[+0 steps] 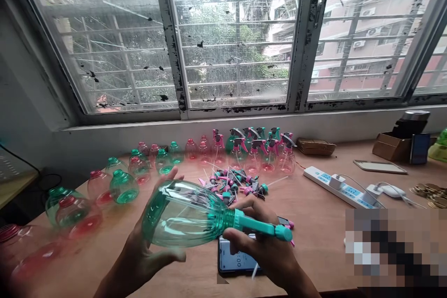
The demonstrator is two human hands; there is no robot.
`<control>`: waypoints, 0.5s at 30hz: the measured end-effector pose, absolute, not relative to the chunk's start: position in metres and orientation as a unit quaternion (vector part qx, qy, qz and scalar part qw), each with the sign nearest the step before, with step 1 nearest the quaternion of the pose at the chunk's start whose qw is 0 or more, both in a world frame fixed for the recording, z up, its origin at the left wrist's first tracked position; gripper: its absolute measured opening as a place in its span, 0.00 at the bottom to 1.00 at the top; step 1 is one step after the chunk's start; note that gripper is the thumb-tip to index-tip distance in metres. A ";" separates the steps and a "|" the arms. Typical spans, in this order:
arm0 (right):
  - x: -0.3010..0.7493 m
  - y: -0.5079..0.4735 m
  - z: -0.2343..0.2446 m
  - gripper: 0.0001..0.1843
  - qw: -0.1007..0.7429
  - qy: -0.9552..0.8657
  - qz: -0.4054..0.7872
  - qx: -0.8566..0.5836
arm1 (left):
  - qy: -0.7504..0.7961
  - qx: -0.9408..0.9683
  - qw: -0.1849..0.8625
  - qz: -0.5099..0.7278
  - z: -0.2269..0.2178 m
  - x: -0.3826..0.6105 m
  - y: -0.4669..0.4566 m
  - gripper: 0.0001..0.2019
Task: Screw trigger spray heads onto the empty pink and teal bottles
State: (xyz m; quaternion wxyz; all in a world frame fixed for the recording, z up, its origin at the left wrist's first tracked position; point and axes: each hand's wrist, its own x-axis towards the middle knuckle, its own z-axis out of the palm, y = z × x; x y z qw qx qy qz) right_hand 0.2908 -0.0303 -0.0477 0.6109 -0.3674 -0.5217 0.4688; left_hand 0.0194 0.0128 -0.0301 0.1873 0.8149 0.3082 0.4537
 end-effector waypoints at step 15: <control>0.296 -0.026 -0.048 0.26 0.606 -0.515 0.509 -0.328 | 0.263 0.822 0.178 0.472 -0.034 0.026 0.019 0.56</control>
